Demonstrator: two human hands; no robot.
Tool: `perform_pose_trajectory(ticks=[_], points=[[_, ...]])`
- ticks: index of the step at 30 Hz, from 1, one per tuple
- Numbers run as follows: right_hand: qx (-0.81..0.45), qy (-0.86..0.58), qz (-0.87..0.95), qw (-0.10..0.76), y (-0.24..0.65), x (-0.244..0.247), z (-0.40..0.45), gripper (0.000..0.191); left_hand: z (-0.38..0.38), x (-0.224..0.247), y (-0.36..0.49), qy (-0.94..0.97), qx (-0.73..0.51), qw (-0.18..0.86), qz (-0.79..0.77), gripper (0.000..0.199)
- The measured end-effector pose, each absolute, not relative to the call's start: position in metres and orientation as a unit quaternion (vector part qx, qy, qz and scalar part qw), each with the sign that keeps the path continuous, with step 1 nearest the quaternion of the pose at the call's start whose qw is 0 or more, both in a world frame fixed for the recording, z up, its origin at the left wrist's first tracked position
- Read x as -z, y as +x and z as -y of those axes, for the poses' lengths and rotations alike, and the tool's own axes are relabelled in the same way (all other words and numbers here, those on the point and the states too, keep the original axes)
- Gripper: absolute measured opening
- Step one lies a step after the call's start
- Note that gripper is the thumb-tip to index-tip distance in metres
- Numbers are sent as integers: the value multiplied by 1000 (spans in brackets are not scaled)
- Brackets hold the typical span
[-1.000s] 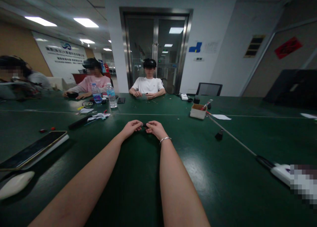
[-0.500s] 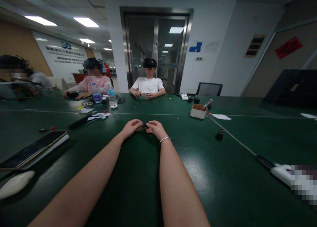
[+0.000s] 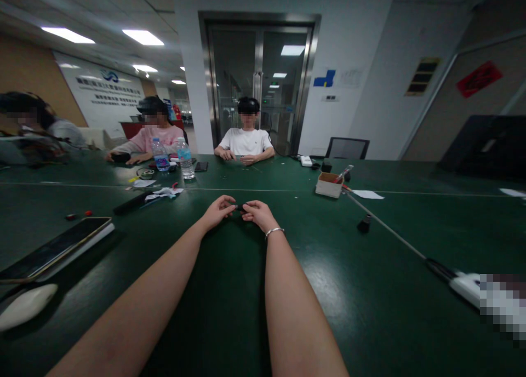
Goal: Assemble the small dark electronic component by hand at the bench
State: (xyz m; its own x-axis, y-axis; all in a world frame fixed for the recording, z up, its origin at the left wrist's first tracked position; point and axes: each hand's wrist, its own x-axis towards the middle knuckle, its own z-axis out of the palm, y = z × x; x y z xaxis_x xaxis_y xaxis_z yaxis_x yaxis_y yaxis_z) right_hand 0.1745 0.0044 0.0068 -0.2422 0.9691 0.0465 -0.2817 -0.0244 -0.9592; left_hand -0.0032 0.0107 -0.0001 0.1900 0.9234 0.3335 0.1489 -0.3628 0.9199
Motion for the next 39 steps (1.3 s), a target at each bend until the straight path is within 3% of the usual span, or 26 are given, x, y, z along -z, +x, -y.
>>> perform_pose_trajectory(ticks=[11,18,30,39], points=[[-622,-352,484,505,175,-6,-5,14,-12,1,-4,653,-470,427,-412,34],[-625,-354,484,500,175,-6,-6,15,-16,4,-7,680,-490,378,-393,35],[-621,-360,482,503,175,-5,-8,17,-14,1,-3,650,-465,424,-426,33],[-621,-356,484,504,175,-6,-6,18,-11,-1,-6,680,-472,386,-408,38]])
